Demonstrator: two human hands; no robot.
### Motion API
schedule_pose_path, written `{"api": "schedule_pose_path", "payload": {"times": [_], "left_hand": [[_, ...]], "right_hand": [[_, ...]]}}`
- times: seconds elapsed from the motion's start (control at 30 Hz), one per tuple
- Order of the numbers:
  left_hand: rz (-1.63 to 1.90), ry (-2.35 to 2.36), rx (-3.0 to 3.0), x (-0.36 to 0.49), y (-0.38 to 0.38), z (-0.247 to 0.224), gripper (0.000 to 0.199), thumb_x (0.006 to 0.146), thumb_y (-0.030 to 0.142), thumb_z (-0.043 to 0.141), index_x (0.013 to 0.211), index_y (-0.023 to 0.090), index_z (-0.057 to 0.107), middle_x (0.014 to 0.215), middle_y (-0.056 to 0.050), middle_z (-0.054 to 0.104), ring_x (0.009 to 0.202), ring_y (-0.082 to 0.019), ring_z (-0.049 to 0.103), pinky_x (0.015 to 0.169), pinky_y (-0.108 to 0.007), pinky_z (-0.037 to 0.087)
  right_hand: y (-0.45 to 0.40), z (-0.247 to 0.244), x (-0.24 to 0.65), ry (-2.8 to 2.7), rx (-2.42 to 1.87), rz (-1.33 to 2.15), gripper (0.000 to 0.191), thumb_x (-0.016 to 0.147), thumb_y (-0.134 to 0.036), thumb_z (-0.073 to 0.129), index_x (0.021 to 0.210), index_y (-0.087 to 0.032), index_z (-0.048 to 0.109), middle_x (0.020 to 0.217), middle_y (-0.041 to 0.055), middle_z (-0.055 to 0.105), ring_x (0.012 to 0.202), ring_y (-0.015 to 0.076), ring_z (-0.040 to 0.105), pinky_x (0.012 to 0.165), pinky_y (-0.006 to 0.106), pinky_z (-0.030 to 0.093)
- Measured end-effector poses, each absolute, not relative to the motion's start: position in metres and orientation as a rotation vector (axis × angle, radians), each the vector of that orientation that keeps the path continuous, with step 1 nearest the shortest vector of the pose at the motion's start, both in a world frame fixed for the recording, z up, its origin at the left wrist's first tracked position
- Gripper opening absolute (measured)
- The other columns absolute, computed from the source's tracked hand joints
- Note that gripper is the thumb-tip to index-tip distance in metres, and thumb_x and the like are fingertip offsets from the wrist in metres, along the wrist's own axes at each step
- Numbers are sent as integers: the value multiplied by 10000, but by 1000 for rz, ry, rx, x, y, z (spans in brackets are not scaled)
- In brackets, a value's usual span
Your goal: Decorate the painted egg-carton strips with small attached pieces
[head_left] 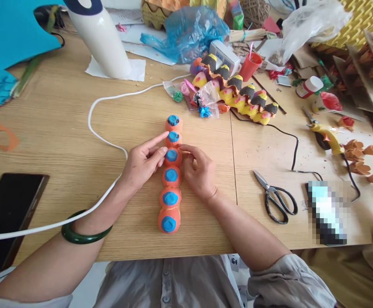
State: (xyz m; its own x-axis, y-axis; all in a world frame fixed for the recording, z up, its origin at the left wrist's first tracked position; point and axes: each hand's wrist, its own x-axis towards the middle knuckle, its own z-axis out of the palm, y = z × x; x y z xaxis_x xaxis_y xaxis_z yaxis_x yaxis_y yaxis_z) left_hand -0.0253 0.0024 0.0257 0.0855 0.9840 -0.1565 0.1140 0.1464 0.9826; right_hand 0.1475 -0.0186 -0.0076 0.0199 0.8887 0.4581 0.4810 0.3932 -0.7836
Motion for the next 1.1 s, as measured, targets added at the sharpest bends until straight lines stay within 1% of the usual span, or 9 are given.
{"api": "schedule_pose_path", "payload": {"times": [0.2,0.37,0.53,0.6,0.7,0.8,0.93,1.0,1.1], "left_hand": [[1008,1269,1242,-26,4,23,529,898,325,735,1417,227,706,554,74,473,524,-86,403,474,-199,336],[1075,1289,1254,-25,3,22,439,893,335,750,1317,222,762,548,73,467,526,-89,404,481,-202,355],[1081,1332,1257,-26,2,19,460,891,334,760,1340,231,750,542,78,463,514,-91,418,489,-202,391],[1095,1334,1245,-26,1,17,460,900,339,751,1350,243,749,566,68,505,526,-90,443,509,-205,415],[1113,1335,1216,-27,0,13,445,908,380,741,1331,242,765,665,38,620,554,-88,477,517,-214,424],[1094,1347,1205,-28,-1,12,441,909,394,743,1321,237,768,712,34,664,560,-91,492,515,-229,417],[1074,1356,1208,-27,-1,16,452,901,411,750,1312,223,763,772,21,712,577,-113,549,540,-258,462],[1077,1361,1210,-26,-1,17,456,898,389,739,1319,215,760,711,29,675,557,-109,527,526,-249,455],[1089,1368,1224,-26,0,16,446,899,338,718,1326,217,759,591,56,555,505,-91,436,474,-223,378]], "right_hand": [[-21,-11,146,-1791,-1134,363,368,938,-26,469,1165,-236,667,1204,55,814,1096,182,785,966,352,656],[-23,-12,145,-1919,-1067,258,391,962,-14,461,1256,-186,653,1300,103,776,1216,192,740,1054,381,637],[-26,-10,141,-1965,-1019,213,378,997,-30,446,1303,-136,640,1310,142,762,1306,212,690,1120,404,610],[-28,-9,141,-1981,-970,173,375,1000,-34,461,1326,-115,628,1332,157,752,1352,222,664,1142,404,598],[-30,-6,141,-2006,-932,103,374,1010,-47,469,1346,-115,618,1374,154,735,1397,232,635,1156,408,590],[-31,-3,141,-2009,-928,42,349,1018,-48,464,1320,-106,629,1344,149,749,1369,238,659,1139,390,603],[-31,-2,140,-1988,-925,36,344,1018,-43,462,1313,-115,624,1310,142,762,1335,235,679,1102,381,625],[-30,-3,140,-1987,-915,59,352,1014,-38,463,1320,-116,617,1321,148,755,1347,235,669,1111,387,618],[-29,-5,141,-1993,-901,106,366,1008,-34,460,1332,-120,608,1349,155,740,1375,230,643,1135,396,599]]}}
